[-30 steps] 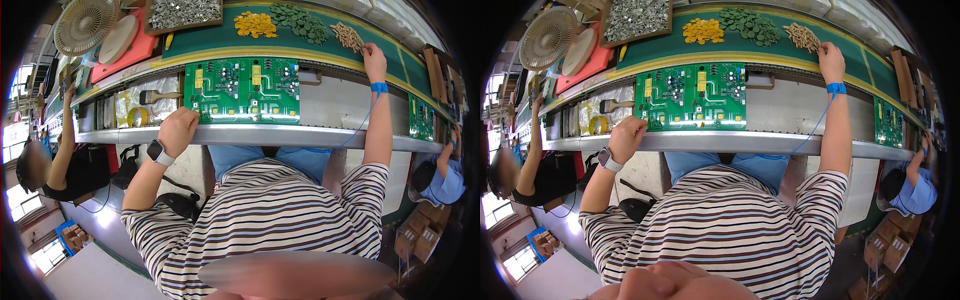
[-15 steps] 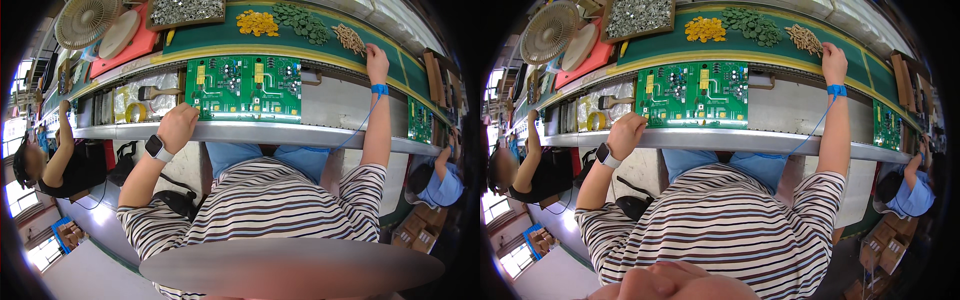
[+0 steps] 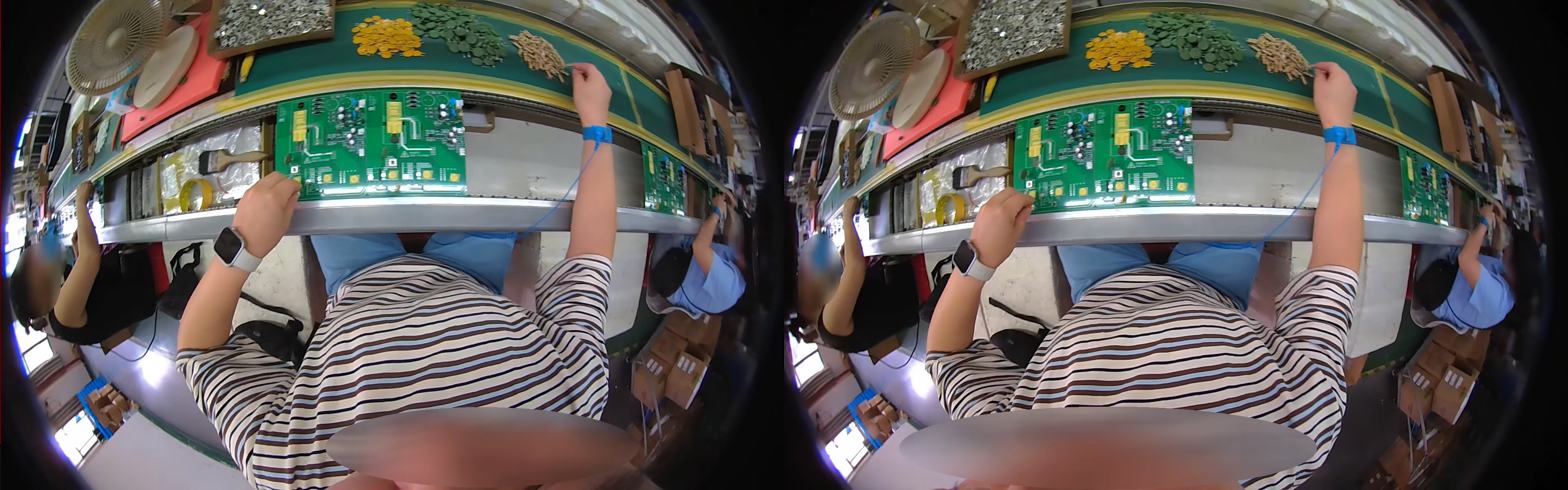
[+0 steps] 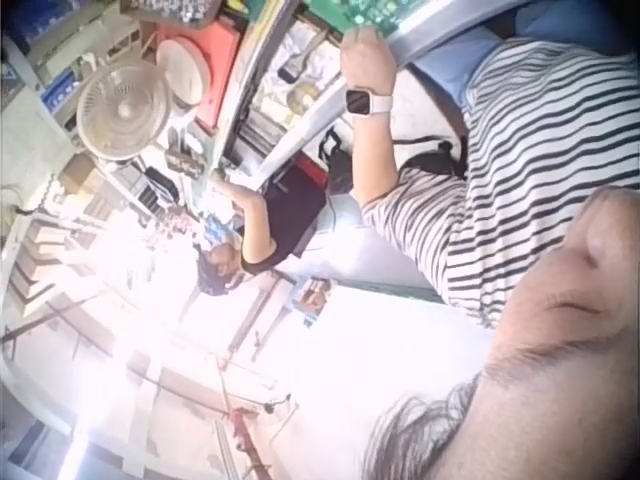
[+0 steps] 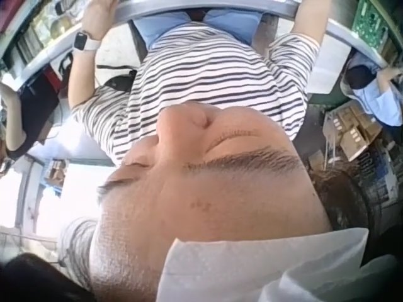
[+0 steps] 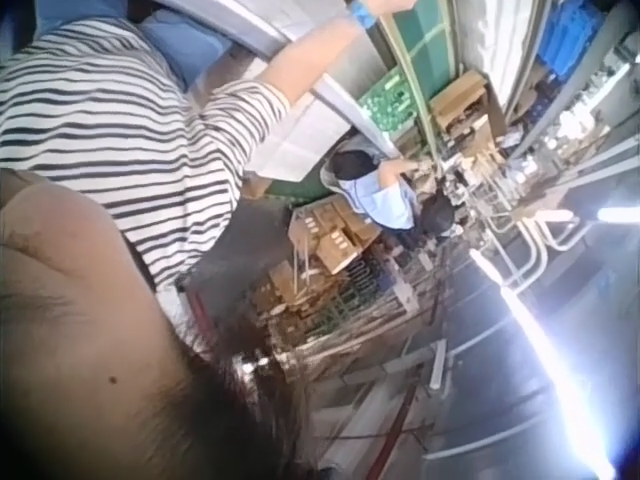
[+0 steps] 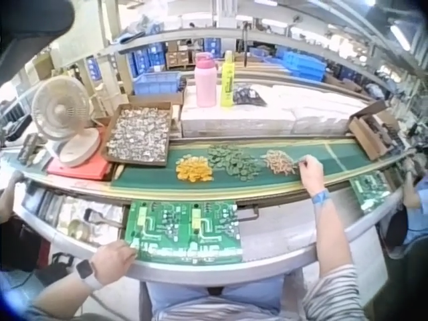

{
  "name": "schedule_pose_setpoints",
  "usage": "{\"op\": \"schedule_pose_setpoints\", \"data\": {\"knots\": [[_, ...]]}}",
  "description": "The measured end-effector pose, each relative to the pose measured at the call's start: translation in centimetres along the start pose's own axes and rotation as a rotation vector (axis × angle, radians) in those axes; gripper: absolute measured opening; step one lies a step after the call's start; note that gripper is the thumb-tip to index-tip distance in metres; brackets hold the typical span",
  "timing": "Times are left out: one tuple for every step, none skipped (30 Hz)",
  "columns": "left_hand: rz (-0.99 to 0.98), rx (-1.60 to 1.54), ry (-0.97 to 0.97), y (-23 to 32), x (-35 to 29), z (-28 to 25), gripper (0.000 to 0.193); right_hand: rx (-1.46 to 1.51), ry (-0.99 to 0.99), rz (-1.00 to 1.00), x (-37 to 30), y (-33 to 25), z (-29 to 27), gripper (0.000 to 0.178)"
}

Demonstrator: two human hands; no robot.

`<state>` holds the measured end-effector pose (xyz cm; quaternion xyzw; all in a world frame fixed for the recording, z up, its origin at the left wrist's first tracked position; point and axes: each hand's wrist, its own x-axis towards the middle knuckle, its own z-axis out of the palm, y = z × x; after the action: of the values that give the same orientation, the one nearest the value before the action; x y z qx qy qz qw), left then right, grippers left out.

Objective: The person assembles electronic components onto printed circuit boards by hand, using pliers to manipulate the components.

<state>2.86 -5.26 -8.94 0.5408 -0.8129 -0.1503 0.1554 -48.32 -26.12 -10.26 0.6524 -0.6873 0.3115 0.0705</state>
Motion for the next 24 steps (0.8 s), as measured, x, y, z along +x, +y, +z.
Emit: {"op": "schedule_pose_setpoints", "data": {"knots": [[0.002,-0.001,0.003,-0.1,0.0,0.0,0.008,-0.046,-0.017,-0.032,0.0,0.2,0.3,0.015],[0.014,0.009,-0.003,-0.1,0.1,0.0,0.008,-0.076,-0.04,-0.036,0.0,0.7,0.6,0.014],[0.029,-0.002,0.001,-0.1,0.0,-0.1,0.008,-0.104,-0.063,-0.04,-0.1,0.9,1.0,0.014],[0.008,0.004,-0.005,-0.1,-0.1,-0.1,0.007,-0.044,-0.118,0.034,-0.2,0.3,1.1,0.013],[-0.012,0.009,-0.01,-0.1,-0.1,0.0,0.007,-0.027,-0.107,0.056,-0.4,0.1,1.3,0.013],[-0.005,-0.002,-0.008,-0.3,-0.3,-0.1,0.007,-0.064,-0.113,0.03,-0.6,-0.2,1.4,0.013],[0.005,-0.011,-0.001,-0.3,-0.2,-0.1,0.007,-0.101,-0.118,0.005,-0.6,-0.2,1.3,0.014],[0.011,-0.031,-0.001,-0.1,0.0,-0.2,0.007,-0.114,-0.111,0.003,-0.5,0.2,1.0,0.014],[0.009,-0.044,-0.003,-0.1,0.0,-0.5,0.008,-0.105,-0.08,-0.039,-0.4,0.0,1.1,0.014],[0.01,-0.047,0.001,-0.2,0.2,-0.7,0.008,-0.097,-0.05,-0.082,-0.2,-0.2,1.2,0.014],[0.026,-0.08,0.055,-0.3,0.5,-1.0,0.008,-0.1,-0.048,-0.085,-0.1,-0.3,1.1,0.014],[0.054,-0.123,0.11,-0.4,1.1,-1.2,0.009,-0.054,-0.009,-0.046,0.0,-1.1,-0.3,0.016],[0.046,-0.126,0.114,-0.6,1.6,-1.4,0.009,0.011,0.017,-0.014,0.0,-2.6,-0.7,0.018],[0.051,-0.158,0.174,-0.8,2.3,-1.6,0.01,0.011,0.012,-0.021,-0.2,-4.4,-1.0,0.018],[0.059,-0.19,0.233,-1.0,3.2,-2.0,0.011,0.204,-0.072,0.008,-0.8,-7.6,-1.8,0.018],[0.06,-0.198,0.236,-1.1,4.2,-2.3,0.011,0.391,-0.154,0.037,-1.7,-10.5,-2.1,0.017],[0.028,-0.228,0.285,-1.2,5.4,-2.8,0.012,0.471,-0.189,-0.106,-2.8,-12.9,-1.7,0.016],[-0.005,-0.261,0.332,-1.6,6.6,-2.8,0.014,0.435,-0.287,-0.215,-4.1,-16.4,-1.9,0.014],[-0.003,-0.268,0.339,-1.9,8.0,-2.7,0.014,0.461,-0.36,-0.326,-5.4,-18.5,-0.9,0.015],[-0.072,-0.375,0.412,-2.3,9.1,-2.7,0.015,0.542,-0.443,-0.378,-6.9,-20.9,0.2,0.013],[-0.136,-0.488,0.484,-2.7,10.2,-2.7,0.015,0.542,-0.514,-0.483,-8.0,-22.8,0.7,0.012],[-0.143,-0.494,0.492,-3.3,11.0,-2.3,0.015,0.515,-0.573,-0.566,-8.9,-24.7,1.0,0.011],[-0.135,-0.632,0.569,-3.8,11.8,-1.6,0.016,0.547,-0.595,-0.604,-9.7,-25.6,1.7,0.012],[-0.127,-0.77,0.644,-4.3,12.3,-0.9,0.016,0.53,-0.594,-0.62,-10.2,-26.1,2.5,0.012]]}}
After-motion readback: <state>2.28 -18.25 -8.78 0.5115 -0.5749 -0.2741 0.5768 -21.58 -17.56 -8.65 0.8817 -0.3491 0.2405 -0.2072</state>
